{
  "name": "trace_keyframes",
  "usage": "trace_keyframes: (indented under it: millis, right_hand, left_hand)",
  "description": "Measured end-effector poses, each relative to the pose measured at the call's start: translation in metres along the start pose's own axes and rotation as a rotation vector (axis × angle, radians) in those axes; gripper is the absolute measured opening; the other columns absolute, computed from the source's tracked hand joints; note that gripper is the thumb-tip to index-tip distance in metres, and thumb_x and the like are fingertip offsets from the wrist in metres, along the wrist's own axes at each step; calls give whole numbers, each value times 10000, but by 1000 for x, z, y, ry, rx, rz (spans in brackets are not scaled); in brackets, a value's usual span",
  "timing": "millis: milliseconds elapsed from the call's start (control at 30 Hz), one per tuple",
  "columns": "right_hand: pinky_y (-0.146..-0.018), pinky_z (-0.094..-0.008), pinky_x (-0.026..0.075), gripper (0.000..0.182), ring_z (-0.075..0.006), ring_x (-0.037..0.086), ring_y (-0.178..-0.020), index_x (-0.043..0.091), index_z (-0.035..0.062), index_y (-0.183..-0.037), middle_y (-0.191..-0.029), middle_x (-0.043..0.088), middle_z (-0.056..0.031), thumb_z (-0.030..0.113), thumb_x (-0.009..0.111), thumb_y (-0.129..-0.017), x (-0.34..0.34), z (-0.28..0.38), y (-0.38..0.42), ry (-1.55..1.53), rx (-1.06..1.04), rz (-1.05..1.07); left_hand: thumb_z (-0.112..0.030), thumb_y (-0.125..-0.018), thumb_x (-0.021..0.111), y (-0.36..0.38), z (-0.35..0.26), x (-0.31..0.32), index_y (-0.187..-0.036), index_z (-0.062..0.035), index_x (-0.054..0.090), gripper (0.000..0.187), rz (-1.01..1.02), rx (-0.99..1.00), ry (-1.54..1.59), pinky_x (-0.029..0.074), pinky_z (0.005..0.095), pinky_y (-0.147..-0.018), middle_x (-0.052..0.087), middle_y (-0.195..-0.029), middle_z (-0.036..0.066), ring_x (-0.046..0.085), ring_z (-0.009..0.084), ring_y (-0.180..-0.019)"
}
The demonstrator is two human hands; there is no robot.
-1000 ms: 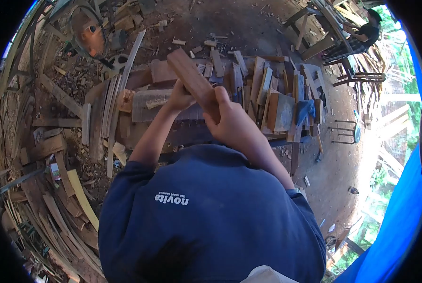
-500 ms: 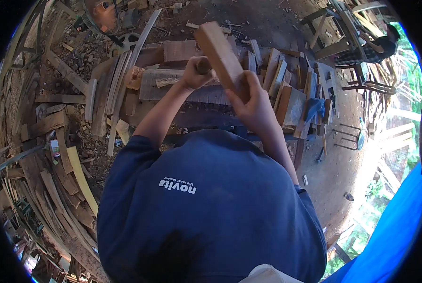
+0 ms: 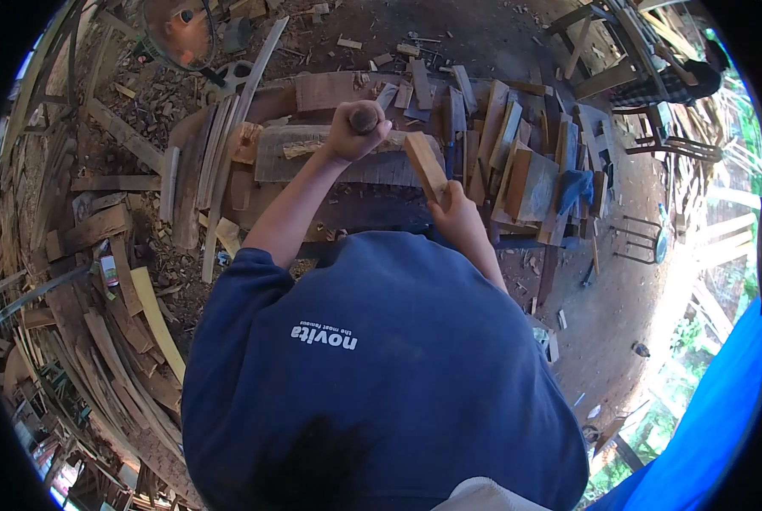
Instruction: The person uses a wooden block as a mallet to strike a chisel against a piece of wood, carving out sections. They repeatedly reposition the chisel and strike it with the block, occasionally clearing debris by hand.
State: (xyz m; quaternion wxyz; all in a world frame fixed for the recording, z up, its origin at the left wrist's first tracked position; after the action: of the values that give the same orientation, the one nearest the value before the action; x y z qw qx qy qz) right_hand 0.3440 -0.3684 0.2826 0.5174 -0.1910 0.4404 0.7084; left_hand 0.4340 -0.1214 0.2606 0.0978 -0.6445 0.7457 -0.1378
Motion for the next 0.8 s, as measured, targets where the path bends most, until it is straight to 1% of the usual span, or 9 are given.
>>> trace_keyframes:
  millis: [33,167,233,333,467,667,767,800]
  right_hand:
    - [-842,-529,506,421,-473,624,-997,468,71,-1186,-1032,649,-297,290,639,-870,4,-3,1,10,18,23]
    - [-828,-534,512,396,-467,631,-977,465,80,-1157,-1014,657,-285,298,631,-871,12,-10,3,37,47,64]
    - [-823,-534,514,390,-465,633,-972,466,80,-1152,-1014,657,-284,297,628,-871,13,-11,1,44,48,76]
    - [-816,-534,518,382,-462,636,-966,468,81,-1147,-1014,658,-282,294,625,-871,11,-6,1,53,52,101]
    - [-815,-534,521,390,-458,638,-966,466,82,-1152,-1012,662,-276,299,626,-870,13,-11,-3,66,43,125]
    - [-813,-537,517,396,-460,638,-960,458,80,-1142,-1010,662,-274,304,633,-866,15,-13,-2,72,34,146]
    - [-817,-537,515,398,-462,637,-964,454,78,-1134,-1015,662,-275,306,637,-865,20,-19,-5,114,33,182]
    - [-817,-537,515,398,-462,637,-964,454,78,-1134,-1015,662,-275,306,637,-865,21,-20,-5,114,32,182]
  left_hand:
    - [-89,-836,612,0,2,0,-695,-32,582,155,-10,-4,38,411,228,-481,563,-587,-2,521,58,-521]
    - [-102,-841,617,-4,-9,-1,-702,-32,583,159,-30,8,-6,416,226,-485,568,-595,0,527,64,-524]
    - [-38,-814,623,-5,-10,1,-663,-36,559,164,-57,-59,100,399,225,-512,541,-592,-26,494,33,-548]
    - [-38,-826,615,-3,-1,0,-668,-38,564,166,-26,-58,88,398,220,-502,544,-591,-28,500,30,-547]
    - [-38,-830,611,-4,-3,7,-669,-38,567,167,-32,-86,133,396,217,-498,543,-586,-29,505,31,-545]
    - [-38,-819,615,-5,-5,6,-666,-36,567,160,-29,-85,57,396,219,-498,537,-570,-30,500,33,-535]
    - [-69,-830,615,-7,-2,5,-707,-37,571,135,6,-101,47,400,222,-475,558,-589,-3,509,53,-518]
    - [-69,-828,616,-7,0,5,-699,-39,571,140,6,-66,13,400,223,-476,560,-587,-3,510,52,-519]
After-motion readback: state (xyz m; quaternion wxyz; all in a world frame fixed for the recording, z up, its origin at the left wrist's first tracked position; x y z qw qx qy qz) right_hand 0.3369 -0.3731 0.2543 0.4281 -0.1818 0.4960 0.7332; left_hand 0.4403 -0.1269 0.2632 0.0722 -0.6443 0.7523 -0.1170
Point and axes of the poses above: each hand's wrist, its own y-axis away from the middle knuckle, its own x-axis out of the palm, z = x × y, the point moved 1 cm from there along -y, towards the middle knuckle
